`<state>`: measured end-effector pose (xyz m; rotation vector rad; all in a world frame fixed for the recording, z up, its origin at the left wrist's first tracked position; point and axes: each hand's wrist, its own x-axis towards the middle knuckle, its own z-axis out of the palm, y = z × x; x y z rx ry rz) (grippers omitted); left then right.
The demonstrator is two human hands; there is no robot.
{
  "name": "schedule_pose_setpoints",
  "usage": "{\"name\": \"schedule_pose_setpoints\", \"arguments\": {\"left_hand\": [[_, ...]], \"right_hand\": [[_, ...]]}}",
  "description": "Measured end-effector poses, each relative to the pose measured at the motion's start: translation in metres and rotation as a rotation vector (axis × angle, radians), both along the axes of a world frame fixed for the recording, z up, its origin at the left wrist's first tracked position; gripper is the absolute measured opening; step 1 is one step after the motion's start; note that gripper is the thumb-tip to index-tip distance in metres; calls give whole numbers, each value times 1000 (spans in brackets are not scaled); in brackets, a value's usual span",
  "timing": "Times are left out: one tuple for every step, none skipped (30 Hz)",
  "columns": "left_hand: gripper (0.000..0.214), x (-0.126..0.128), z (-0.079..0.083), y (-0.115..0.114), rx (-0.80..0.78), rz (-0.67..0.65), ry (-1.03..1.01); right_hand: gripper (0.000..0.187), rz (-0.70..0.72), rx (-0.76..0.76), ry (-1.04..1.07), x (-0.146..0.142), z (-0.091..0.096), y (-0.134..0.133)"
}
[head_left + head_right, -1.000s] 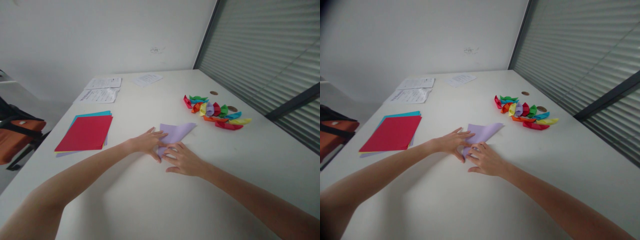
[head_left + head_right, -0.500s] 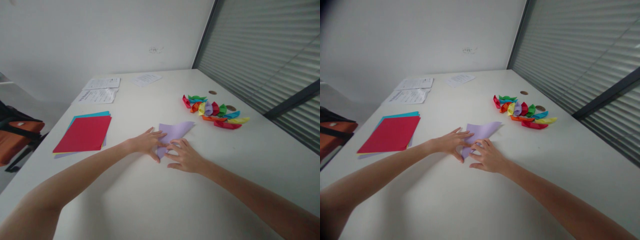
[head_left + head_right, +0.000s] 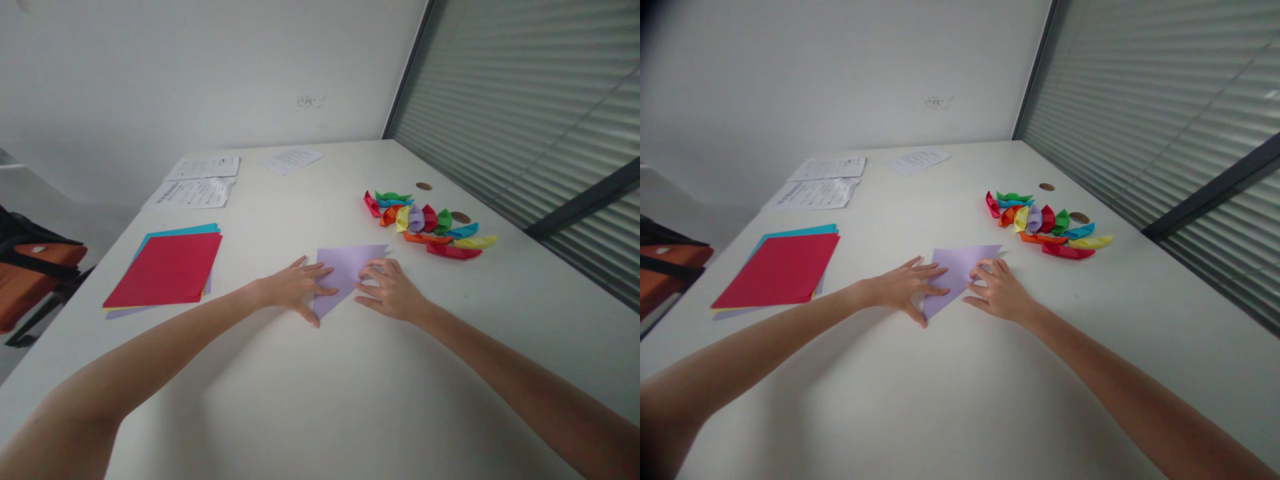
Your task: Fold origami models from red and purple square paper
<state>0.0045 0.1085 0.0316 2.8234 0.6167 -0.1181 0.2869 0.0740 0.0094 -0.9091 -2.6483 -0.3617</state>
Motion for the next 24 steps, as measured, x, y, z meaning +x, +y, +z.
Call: {"name": "schedule_pose_setpoints", "arguments": {"left_hand": [[85,0,0,0,-4,-1,-2],[85,-1,-1,0,-6,0,-4],[85,-1,-1,0,-7,2,-6],[85,-1,-2,1,-7,4,-7],[84,-1,-3,1,-7,5,-7],[85,-1,-3,1,-8,6,-6],[85,-1,-4,1,-9,7,-5],[86,-1,-4,2,-11,7,-3],[86,-1,-4,2,-15,6,0],[86,-1,-4,3,-19,5,4],[86,-1,-4,3,-24,4,7],[86,-1,-4,3,-27,2,10],[86,-1,-4,3,-30,2,12],[86,-1,-4,3,-32,4,13],[85,-1,-4,3,-32,7,13],[84,-1,-4,3,-32,9,13],[83,-1,-4,3,-32,11,12],[82,-1,-4,3,-31,12,11],[82,-1,-3,3,-30,13,10],[83,0,-3,3,-30,12,10],[83,0,-3,3,-30,10,11],[83,0,-4,3,-30,9,12],[83,0,-4,3,-30,8,14],[82,1,-4,3,-30,7,16]], "right_hand": [[27,-9,3,-4,2,0,1],[26,-15,7,-6,4,0,2],[26,-19,9,-7,5,0,3],[26,-21,11,-6,7,0,4],[25,-24,14,-4,9,-1,5],[25,-29,16,-2,11,-1,7],[25,-41,19,-1,14,-2,9],[25,-58,27,3,19,-3,11],[25,-81,40,12,23,-4,14],[26,-105,59,24,29,-4,18],[27,-125,82,39,34,-4,21],[27,-138,105,51,38,-4,24],[29,-149,126,61,40,-3,26],[30,-159,145,68,40,-2,27],[31,-167,159,74,37,0,25],[32,-171,168,83,31,2,22],[32,-168,169,98,22,3,17],[32,-130,155,110,11,5,10],[33,-64,112,108,0,6,2],[35,28,60,96,-12,6,-6],[39,106,6,79,-22,6,-13],[43,157,-35,63,-30,5,-19],[45,190,-59,55,-35,3,-23],[45,196,-73,57,-37,0,-25]]}}
